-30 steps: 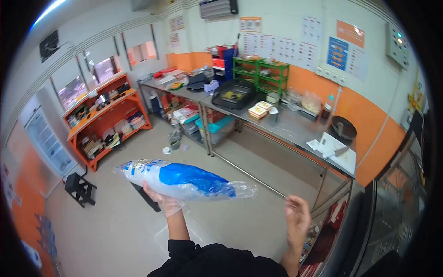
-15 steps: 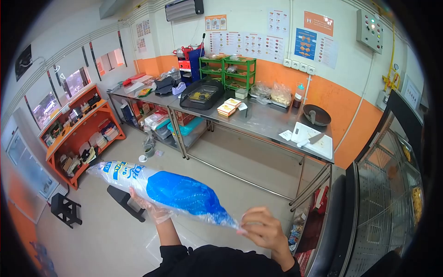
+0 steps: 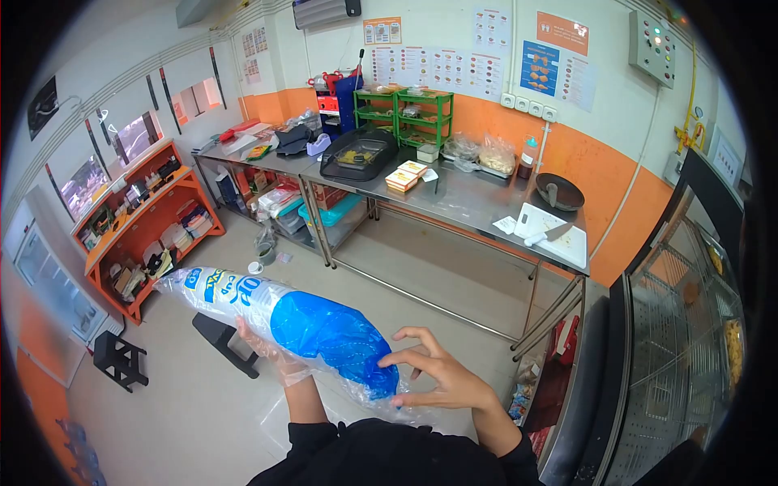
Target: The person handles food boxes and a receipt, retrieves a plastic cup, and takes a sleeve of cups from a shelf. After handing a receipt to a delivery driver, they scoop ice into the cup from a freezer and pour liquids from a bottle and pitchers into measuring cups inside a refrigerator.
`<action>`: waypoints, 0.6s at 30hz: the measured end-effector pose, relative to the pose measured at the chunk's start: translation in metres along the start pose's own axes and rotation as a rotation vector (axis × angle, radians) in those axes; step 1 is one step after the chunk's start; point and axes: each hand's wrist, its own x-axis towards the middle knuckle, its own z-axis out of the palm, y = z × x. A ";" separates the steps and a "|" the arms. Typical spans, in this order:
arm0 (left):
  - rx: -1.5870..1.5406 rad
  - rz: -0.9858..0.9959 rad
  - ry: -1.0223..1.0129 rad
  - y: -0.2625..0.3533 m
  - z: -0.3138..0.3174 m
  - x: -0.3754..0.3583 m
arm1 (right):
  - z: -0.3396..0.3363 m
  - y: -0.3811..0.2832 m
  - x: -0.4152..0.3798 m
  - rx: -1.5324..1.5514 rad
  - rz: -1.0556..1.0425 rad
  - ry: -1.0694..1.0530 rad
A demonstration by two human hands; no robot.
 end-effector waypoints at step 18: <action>0.036 0.013 0.007 0.024 -0.008 -0.003 | -0.027 -0.045 -0.051 -0.021 0.118 0.974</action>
